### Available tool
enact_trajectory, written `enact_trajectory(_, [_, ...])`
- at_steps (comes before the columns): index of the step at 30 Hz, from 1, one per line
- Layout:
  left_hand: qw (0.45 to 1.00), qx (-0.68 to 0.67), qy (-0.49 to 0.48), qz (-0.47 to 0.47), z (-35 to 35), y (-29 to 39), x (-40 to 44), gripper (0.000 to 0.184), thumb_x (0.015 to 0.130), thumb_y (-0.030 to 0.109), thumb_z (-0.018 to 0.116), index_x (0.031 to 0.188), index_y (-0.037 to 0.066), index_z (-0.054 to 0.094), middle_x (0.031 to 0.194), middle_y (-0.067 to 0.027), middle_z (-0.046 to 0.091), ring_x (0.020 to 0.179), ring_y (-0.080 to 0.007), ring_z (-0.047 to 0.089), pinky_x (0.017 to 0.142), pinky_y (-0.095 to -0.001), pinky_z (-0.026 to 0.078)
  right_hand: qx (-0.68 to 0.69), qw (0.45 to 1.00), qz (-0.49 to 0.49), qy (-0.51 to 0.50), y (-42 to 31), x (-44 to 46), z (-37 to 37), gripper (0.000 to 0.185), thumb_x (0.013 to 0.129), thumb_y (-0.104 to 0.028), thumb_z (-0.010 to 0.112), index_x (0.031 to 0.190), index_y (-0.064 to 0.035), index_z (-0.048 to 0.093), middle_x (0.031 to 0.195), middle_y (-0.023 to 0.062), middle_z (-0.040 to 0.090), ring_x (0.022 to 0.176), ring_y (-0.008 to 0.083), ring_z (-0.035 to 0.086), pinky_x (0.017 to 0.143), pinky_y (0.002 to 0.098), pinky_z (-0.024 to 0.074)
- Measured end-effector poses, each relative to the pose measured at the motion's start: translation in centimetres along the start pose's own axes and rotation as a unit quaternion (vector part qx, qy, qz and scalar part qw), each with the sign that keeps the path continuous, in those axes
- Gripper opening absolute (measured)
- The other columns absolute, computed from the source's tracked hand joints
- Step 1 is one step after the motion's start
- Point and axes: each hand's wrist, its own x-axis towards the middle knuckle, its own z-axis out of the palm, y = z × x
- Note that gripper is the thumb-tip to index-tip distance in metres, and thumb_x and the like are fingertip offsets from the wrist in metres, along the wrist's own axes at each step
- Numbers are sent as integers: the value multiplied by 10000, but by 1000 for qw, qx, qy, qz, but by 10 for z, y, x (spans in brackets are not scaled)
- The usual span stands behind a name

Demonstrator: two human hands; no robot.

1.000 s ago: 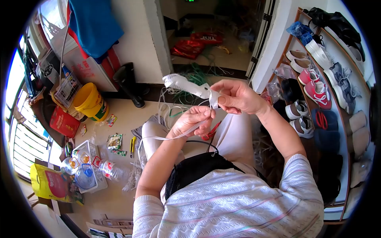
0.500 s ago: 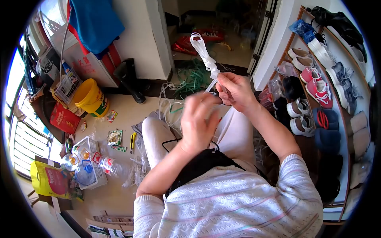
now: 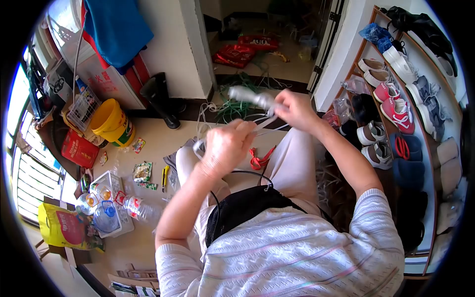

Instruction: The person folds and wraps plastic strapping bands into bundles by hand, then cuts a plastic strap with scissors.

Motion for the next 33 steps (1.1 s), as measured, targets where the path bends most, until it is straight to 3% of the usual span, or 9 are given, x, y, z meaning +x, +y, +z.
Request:
enact_trajectory(3, [994, -79, -75, 24, -31, -13, 28, 157, 717, 74, 680, 872, 49, 669, 651, -92, 556, 571, -199, 574, 533, -289, 449, -26, 972, -94, -216, -42, -29, -2, 163, 790, -84, 585, 940, -28, 558, 767, 45, 626, 673, 99, 563, 613, 249, 451])
enact_trajectory(5, [969, -200, -124, -74, -39, -24, 40, 136, 761, 84, 672, 888, 36, 679, 660, -31, 575, 581, -103, 530, 546, -259, 427, 227, 930, -14, -287, -67, -45, -6, 138, 811, -37, 588, 945, -19, 565, 747, 35, 617, 616, 86, 555, 554, 227, 444])
enact_trajectory(9, [852, -416, -203, -244, 7, -49, 12, 280, 853, 306, 615, 880, 37, 689, 585, 42, 515, 528, -40, 446, 477, -222, 383, 333, 933, -24, -133, -94, -35, -43, 145, 847, -99, 612, 948, -19, 546, 716, 38, 607, 541, 36, 529, 437, 186, 413])
enact_trajectory(13, [836, -411, -266, -247, 28, -5, 2, 224, 891, 213, 555, 939, 13, 644, 549, -4, 509, 484, -71, 454, 471, -230, 383, 228, 974, 3, 14, -45, 2, -31, 187, 823, -147, 635, 866, -18, 506, 670, 61, 604, 527, 109, 557, 445, 224, 412])
enact_trajectory(17, [964, -153, -213, -45, 10, -4, 4, 156, 808, 144, 613, 891, 18, 651, 589, -78, 561, 515, -150, 543, 520, -278, 437, -137, 982, -25, -129, -15, -9, -21, 199, 727, -157, 669, 782, -25, 530, 713, 126, 622, 602, 252, 591, 571, 334, 456])
enact_trajectory(24, [886, -287, -364, -8, -12, -29, 15, 137, 752, 114, 672, 867, 42, 678, 731, -57, 628, 675, -151, 583, 614, -269, 451, 217, 822, 109, -516, -54, -35, -31, 96, 766, -94, 640, 790, -34, 568, 651, 39, 606, 481, 67, 514, 398, 193, 377])
enact_trajectory(27, [845, -326, -415, -80, -10, -17, 9, 157, 757, 120, 671, 890, 37, 674, 782, -70, 644, 685, -152, 588, 619, -269, 451, 326, 788, 128, -507, -45, -31, -42, 120, 766, -86, 662, 810, -27, 567, 630, 63, 602, 441, 69, 495, 374, 183, 344])
enact_trajectory(32, [879, -296, -371, 36, -1, -21, -3, 169, 862, 139, 562, 968, 34, 642, 826, -77, 640, 764, -123, 586, 708, -279, 464, 440, 795, 75, -410, -40, -30, -42, 148, 777, -101, 677, 827, -24, 562, 617, 76, 594, 420, 68, 485, 351, 183, 329])
enact_trajectory(33, [859, -363, -353, -76, 6, -9, -10, 159, 884, 104, 513, 939, 8, 628, 856, -69, 632, 816, -113, 575, 772, -263, 454, 482, 805, 41, -344, -36, -30, -37, 122, 815, -101, 634, 855, -23, 549, 630, 87, 589, 413, 75, 482, 355, 186, 339])
